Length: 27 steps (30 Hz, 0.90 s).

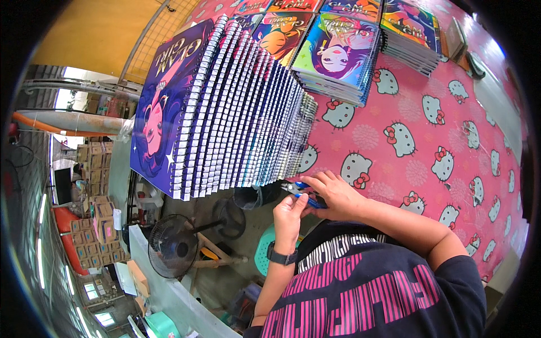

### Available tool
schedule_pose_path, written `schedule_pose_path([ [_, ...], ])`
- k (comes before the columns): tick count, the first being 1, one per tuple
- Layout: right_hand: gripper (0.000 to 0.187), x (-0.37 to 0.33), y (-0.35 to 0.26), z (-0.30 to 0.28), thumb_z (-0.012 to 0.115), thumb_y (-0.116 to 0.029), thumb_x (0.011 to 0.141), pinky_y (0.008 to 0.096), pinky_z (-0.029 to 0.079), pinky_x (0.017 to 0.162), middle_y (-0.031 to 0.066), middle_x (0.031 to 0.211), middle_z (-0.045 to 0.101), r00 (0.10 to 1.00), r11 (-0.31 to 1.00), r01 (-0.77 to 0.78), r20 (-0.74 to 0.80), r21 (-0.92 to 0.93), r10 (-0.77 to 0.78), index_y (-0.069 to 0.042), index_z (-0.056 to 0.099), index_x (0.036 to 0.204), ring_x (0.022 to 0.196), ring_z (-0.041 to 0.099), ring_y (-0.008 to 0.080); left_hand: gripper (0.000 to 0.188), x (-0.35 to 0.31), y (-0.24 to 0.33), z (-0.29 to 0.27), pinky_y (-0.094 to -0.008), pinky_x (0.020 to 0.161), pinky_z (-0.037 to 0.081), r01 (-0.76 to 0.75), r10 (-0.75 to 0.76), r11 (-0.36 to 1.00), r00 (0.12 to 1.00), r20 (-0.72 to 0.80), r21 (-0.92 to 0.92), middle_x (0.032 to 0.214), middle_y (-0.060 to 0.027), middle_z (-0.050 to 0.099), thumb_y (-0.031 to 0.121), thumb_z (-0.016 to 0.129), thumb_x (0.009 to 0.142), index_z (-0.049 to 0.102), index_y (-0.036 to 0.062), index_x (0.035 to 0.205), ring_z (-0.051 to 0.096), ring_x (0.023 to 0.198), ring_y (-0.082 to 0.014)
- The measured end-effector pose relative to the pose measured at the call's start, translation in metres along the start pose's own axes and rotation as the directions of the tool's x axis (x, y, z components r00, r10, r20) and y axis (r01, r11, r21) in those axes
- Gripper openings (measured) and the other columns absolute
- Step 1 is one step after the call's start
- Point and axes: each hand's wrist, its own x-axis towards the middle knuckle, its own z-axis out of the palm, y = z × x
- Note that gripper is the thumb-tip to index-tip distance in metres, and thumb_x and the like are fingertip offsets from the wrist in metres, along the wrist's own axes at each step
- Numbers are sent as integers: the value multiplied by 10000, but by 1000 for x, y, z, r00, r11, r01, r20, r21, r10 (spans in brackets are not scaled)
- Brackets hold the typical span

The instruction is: The person uses clippers to trim the excess wire ends from the spiral bindings of a stack of notebooks at a table.

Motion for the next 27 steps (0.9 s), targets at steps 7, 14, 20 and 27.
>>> schedule_pose_path([
  [7, 534, 12, 7, -17, 700, -216, 654, 404, 448, 778, 110, 948, 547, 998, 994, 29, -51, -107, -34, -77, 535, 1143, 904, 534, 291, 202, 3, 12, -38, -220, 709, 476, -42, 45, 997, 998, -46, 65, 967, -42, 680, 194, 621, 895, 663, 34, 1011, 623, 872, -97],
  [14, 529, 23, 13, -16, 722, -256, 697, 385, 394, 788, 52, 974, 535, 972, 939, 156, -125, -305, -202, -139, 535, 1178, 940, 508, 235, 123, 18, 24, -56, -236, 735, 471, -177, 165, 984, 952, -257, -23, 1013, -66, 660, 169, 633, 881, 629, 63, 942, 613, 898, -131],
  [20, 285, 25, 21, -17, 650, -273, 816, 411, 477, 729, 94, 840, 598, 999, 993, 31, 14, 115, -33, -70, 621, 1015, 817, 603, 248, 152, 20, 15, -50, -230, 736, 472, -136, 127, 990, 961, -245, -22, 1024, -57, 655, 154, 627, 882, 641, 49, 991, 609, 897, -116],
  [27, 379, 45, 25, -36, 541, -379, 911, 403, 523, 705, 136, 786, 661, 847, 859, -366, 511, 359, 147, -16, 633, 969, 704, 655, 259, 180, 22, 10, -48, -230, 736, 487, -126, 122, 992, 970, -210, -6, 1041, -60, 648, 156, 589, 905, 628, 32, 1029, 608, 891, -115],
])
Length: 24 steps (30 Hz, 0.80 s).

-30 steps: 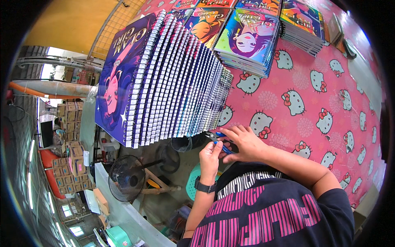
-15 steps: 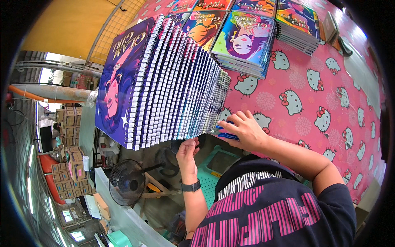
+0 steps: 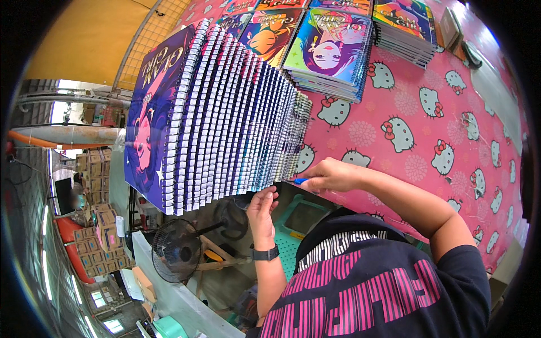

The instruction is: The person uses clippers to trim the excess wire ends from the spiral bindings of a stack of notebooks at a table.

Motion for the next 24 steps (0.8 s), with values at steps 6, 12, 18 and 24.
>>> schedule_pose_path([
  [6, 517, -7, 11, 12, 758, -237, 642, 404, 405, 846, 51, 958, 567, 822, 714, 133, -326, -687, -467, -134, 589, 1120, 943, 531, 248, 179, 0, -6, 2, -232, 736, 488, 24, -25, 1000, 999, 48, 6, 1041, -65, 650, 153, 594, 901, 627, 32, 1029, 612, 896, -120],
  [12, 467, -1, 15, 22, 734, -293, 703, 416, 400, 789, 46, 965, 551, 765, 626, 112, -334, -772, -550, -135, 579, 1114, 957, 518, 235, 174, -2, -10, 5, -232, 736, 488, 47, -48, 999, 998, 51, 18, 1035, -66, 654, 147, 594, 902, 626, 34, 1030, 614, 897, -120],
  [18, 376, 0, 13, 20, 728, -253, 711, 402, 455, 735, 65, 911, 609, 827, 758, 149, -340, -635, -447, -110, 615, 1041, 869, 585, 251, 168, -3, -15, 1, -233, 736, 490, 53, -53, 998, 998, 38, 21, 1037, -65, 655, 146, 590, 905, 629, 35, 1024, 616, 894, -120],
  [24, 276, 8, 12, 1, 689, -236, 758, 356, 517, 661, 115, 759, 662, 962, 875, -270, 147, 402, 229, -21, 652, 927, 699, 654, 286, 173, -6, -16, 2, -209, 734, 459, 69, -69, 998, 997, 42, -1, 1011, -33, 659, 142, 602, 900, 639, 35, 1032, 604, 873, -90],
])
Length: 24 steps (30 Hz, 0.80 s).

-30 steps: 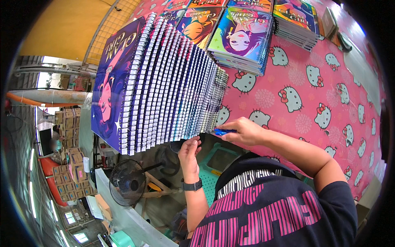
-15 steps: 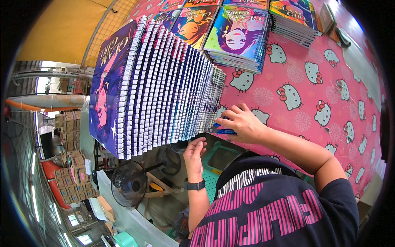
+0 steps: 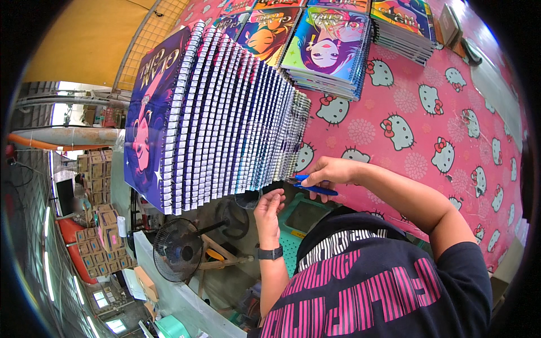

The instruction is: The person uses clippers to trim the excess wire ends from the spiral bindings of a stack of notebooks at a table.

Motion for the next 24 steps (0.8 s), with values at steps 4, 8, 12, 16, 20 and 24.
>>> schedule_pose_path([
  [4, 341, -4, 15, 17, 713, -245, 713, 412, 459, 715, 86, 846, 625, 769, 640, 269, -240, -719, -593, -85, 626, 1001, 801, 597, 290, 175, 2, 0, -2, -210, 733, 460, 2, -2, 1000, 1000, -8, -7, 1008, -34, 660, 144, 605, 899, 639, 35, 1032, 606, 869, -92],
  [8, 469, -6, 13, 20, 727, -238, 671, 418, 386, 803, 66, 950, 542, 633, 299, 135, -149, -945, -759, -128, 582, 1103, 941, 506, 258, 161, 3, -6, -4, -238, 745, 487, 9, -9, 1000, 1000, 4, 22, 1040, -68, 655, 131, 574, 910, 630, 34, 1026, 617, 891, -122],
  [12, 365, 3, 22, 19, 722, -240, 700, 385, 449, 753, 70, 843, 585, 588, 359, 218, -172, -908, -790, -103, 628, 1025, 840, 567, 258, 164, 5, -6, -1, -235, 743, 488, 7, -7, 1000, 1000, 9, 30, 1035, -67, 657, 130, 575, 909, 630, 35, 1031, 617, 887, -120],
  [16, 254, 4, 0, 3, 685, -211, 745, 358, 509, 655, 93, 732, 641, 999, 994, 28, -26, -105, -31, -63, 656, 949, 666, 617, 291, 168, 5, -6, -3, -233, 743, 487, 3, -3, 1000, 1000, 8, 27, 1034, -67, 657, 134, 577, 908, 629, 35, 1033, 617, 885, -121],
  [20, 312, 2, 11, 9, 696, -248, 730, 381, 509, 653, 119, 784, 662, 857, 699, 252, -181, -669, -483, -68, 651, 980, 683, 630, 305, 177, 4, -3, 0, -235, 744, 485, 2, -2, 999, 1000, 18, 32, 1036, -66, 655, 142, 579, 909, 627, 31, 1037, 615, 887, -123],
  [24, 405, -2, 9, 12, 699, -268, 714, 415, 499, 758, 134, 907, 629, 630, 305, 186, -125, -934, -767, -100, 633, 1076, 864, 623, 306, 184, 2, -7, -3, -235, 746, 483, 16, -17, 1000, 1000, 6, 24, 1036, -64, 655, 149, 583, 907, 627, 30, 1041, 614, 892, -120],
])
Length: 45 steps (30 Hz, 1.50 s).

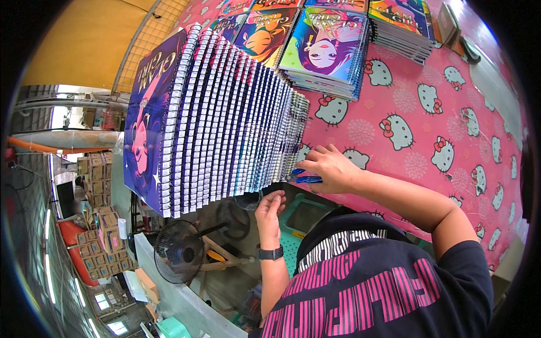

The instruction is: The person uses clippers to trim the excess wire ends from the spiral bindings of a stack of notebooks at a table.

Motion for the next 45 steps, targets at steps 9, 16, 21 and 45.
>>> schedule_pose_path([
  [9, 259, 8, 18, 7, 672, -286, 767, 298, 494, 575, 72, 720, 658, 654, 382, -731, 740, 565, 156, -46, 675, 864, 642, 636, 176, 173, 0, -5, 1, -215, 732, 456, 4, -4, 1000, 1000, 9, -10, 1007, -27, 661, 157, 597, 905, 644, 44, 1027, 608, 871, -93],
  [16, 315, -6, 6, 17, 691, -308, 753, 393, 457, 711, 74, 833, 589, 998, 998, -11, -53, 54, 14, -73, 620, 951, 841, 591, 229, 168, 2, -4, 1, -215, 731, 455, 7, -8, 1000, 1000, 4, 4, 1006, -26, 662, 155, 599, 902, 646, 45, 1021, 605, 870, -91],
  [21, 414, -5, 0, 13, 732, -308, 696, 422, 424, 742, 71, 890, 555, 999, 992, 25, -42, -127, -31, -116, 597, 1037, 893, 552, 255, 170, 1, -6, 5, -211, 731, 454, 7, -7, 1000, 1000, 13, 16, 1008, -27, 662, 156, 602, 901, 644, 46, 1023, 605, 867, -88],
  [45, 482, -12, -12, 7, 729, -278, 653, 418, 388, 789, 87, 927, 555, 984, 979, -170, 30, -108, 174, -121, 584, 1085, 937, 515, 269, 169, 4, -10, 3, -221, 726, 479, 16, -16, 999, 1000, 13, 37, 1018, -49, 663, 149, 591, 906, 632, 38, 1026, 619, 866, -104],
])
